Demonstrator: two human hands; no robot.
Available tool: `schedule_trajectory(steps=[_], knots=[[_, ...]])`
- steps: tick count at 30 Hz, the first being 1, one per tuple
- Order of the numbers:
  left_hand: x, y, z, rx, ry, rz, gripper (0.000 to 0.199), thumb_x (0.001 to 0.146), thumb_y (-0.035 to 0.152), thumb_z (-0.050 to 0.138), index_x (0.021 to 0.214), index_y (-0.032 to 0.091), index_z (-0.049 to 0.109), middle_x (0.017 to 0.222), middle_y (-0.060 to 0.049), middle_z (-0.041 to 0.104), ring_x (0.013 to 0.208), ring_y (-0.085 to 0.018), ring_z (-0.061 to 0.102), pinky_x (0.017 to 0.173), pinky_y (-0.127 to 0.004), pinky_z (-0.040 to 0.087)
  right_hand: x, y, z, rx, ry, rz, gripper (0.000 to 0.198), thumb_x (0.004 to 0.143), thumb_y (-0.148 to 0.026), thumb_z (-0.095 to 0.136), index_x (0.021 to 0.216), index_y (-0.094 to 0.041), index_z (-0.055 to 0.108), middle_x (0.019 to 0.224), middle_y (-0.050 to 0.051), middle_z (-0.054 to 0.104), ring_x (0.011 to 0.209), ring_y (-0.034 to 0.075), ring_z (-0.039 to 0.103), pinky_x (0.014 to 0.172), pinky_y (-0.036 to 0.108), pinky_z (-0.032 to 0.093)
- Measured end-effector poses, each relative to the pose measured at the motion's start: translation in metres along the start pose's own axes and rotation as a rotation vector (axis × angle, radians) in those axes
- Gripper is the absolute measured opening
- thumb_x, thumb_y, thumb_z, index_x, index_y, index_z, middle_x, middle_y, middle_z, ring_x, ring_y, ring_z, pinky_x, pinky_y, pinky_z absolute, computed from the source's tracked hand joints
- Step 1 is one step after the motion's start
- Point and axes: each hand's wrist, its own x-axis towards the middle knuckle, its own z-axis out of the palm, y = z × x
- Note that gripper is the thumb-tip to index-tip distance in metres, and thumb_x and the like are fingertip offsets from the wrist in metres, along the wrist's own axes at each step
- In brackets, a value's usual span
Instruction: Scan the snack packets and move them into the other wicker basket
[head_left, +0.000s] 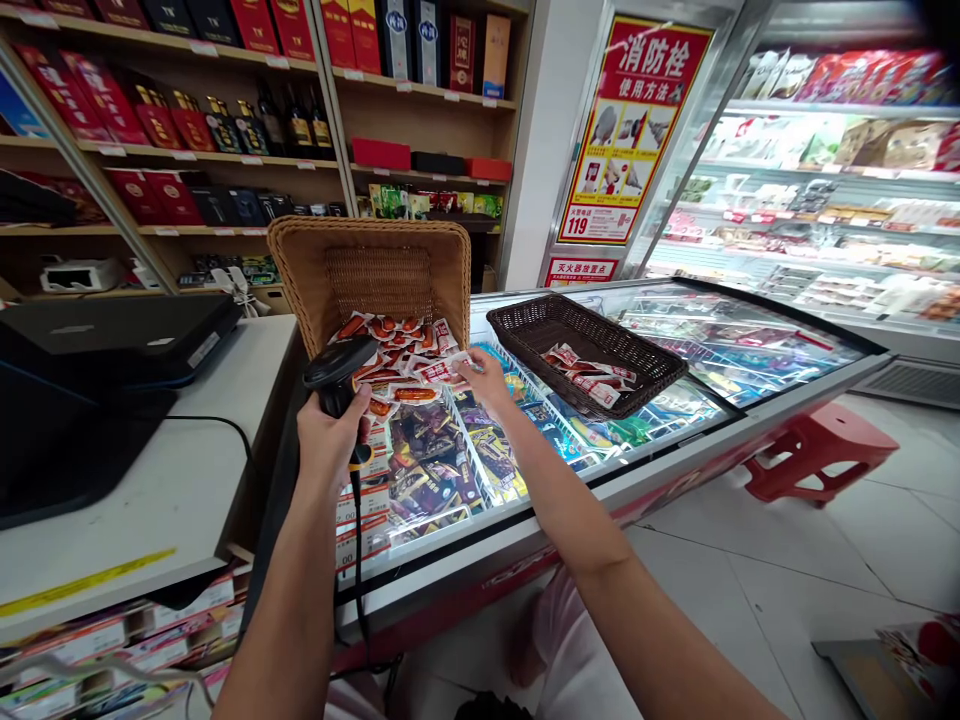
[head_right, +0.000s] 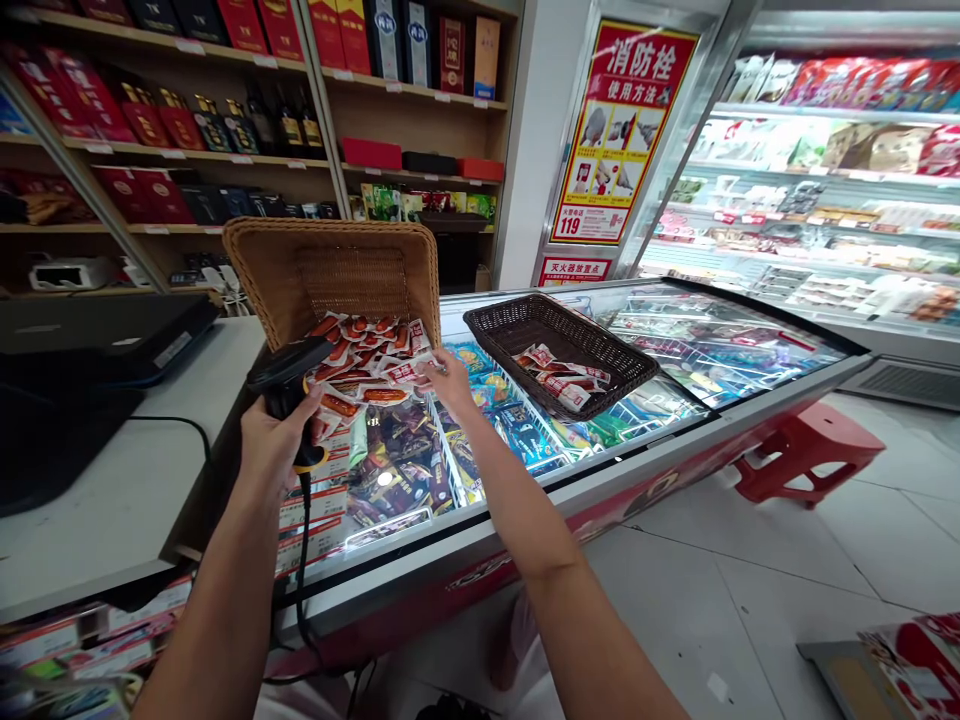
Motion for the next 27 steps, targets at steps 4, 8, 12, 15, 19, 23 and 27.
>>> schedule_trajectory(steps=[4,8,12,15,19,23,27], knots=[[-0.001,0.001,0.001,-0.026,-0.008,-0.019,0.053,0.06,0.049,0.094,0.085,0.023,0.055,0.059,0.008,0.055,0.042,-0.01,0.049,0.04,-0.024,0.04,0.004,-0.004,-0.005,0.263,0.008,-0.087,0.06,0.074,-0.079,0.08,0.088,-0.024,0.061,0.081,-0.002,0.066,0.075,0.019,0.072,0.073,0.034,0.064],[-0.005,0.004,0.002,-0.04,-0.032,-0.001,0.053,0.06,0.047,0.096,0.086,0.021,0.058,0.056,0.008,0.056,0.039,-0.01,0.046,0.038,-0.023,0.036,0.005,-0.003,-0.008,0.11,0.159,-0.284,0.057,0.081,-0.076,0.076,0.076,-0.024,0.053,0.097,0.003,0.067,0.083,0.019,0.069,0.076,0.035,0.061],[-0.009,0.012,0.002,-0.124,-0.124,0.021,0.051,0.062,0.043,0.097,0.087,0.019,0.059,0.06,0.006,0.059,0.041,-0.008,0.048,0.04,-0.022,0.038,0.007,0.001,-0.012,-0.112,0.295,-0.562,0.043,0.094,-0.066,0.068,0.094,-0.024,0.06,0.118,0.01,0.068,0.114,0.024,0.066,0.103,0.043,0.056],[-0.011,0.014,0.001,-0.124,-0.166,0.032,0.049,0.064,0.043,0.096,0.088,0.019,0.061,0.059,0.006,0.058,0.041,-0.008,0.047,0.04,-0.022,0.036,0.01,0.004,-0.015,-0.229,0.369,-0.671,0.043,0.103,-0.064,0.058,0.12,-0.025,0.063,0.132,0.013,0.065,0.129,0.027,0.061,0.115,0.049,0.05],[-0.011,0.008,0.001,0.042,-0.234,0.019,0.048,0.066,0.047,0.093,0.083,0.021,0.057,0.052,0.006,0.055,0.04,-0.01,0.045,0.041,-0.023,0.034,0.011,0.007,-0.017,-0.331,0.42,-0.717,0.044,0.107,-0.062,0.053,0.131,-0.027,0.063,0.128,0.012,0.066,0.127,0.028,0.062,0.114,0.05,0.052],[-0.012,0.003,0.002,0.183,-0.262,0.01,0.05,0.066,0.051,0.092,0.08,0.023,0.053,0.047,0.006,0.053,0.039,-0.011,0.046,0.04,-0.023,0.033,0.01,0.006,-0.018,-0.367,0.433,-0.789,0.038,0.109,-0.056,0.051,0.127,-0.027,0.066,0.123,0.012,0.066,0.122,0.028,0.064,0.109,0.049,0.056],[-0.013,0.002,0.004,0.149,-0.257,0.002,0.05,0.066,0.051,0.092,0.081,0.023,0.054,0.049,0.007,0.052,0.04,-0.011,0.046,0.041,-0.024,0.033,0.007,0.005,-0.015,-0.41,0.468,-0.811,0.037,0.112,-0.053,0.045,0.127,-0.027,0.066,0.123,0.012,0.064,0.121,0.027,0.064,0.11,0.05,0.057]])
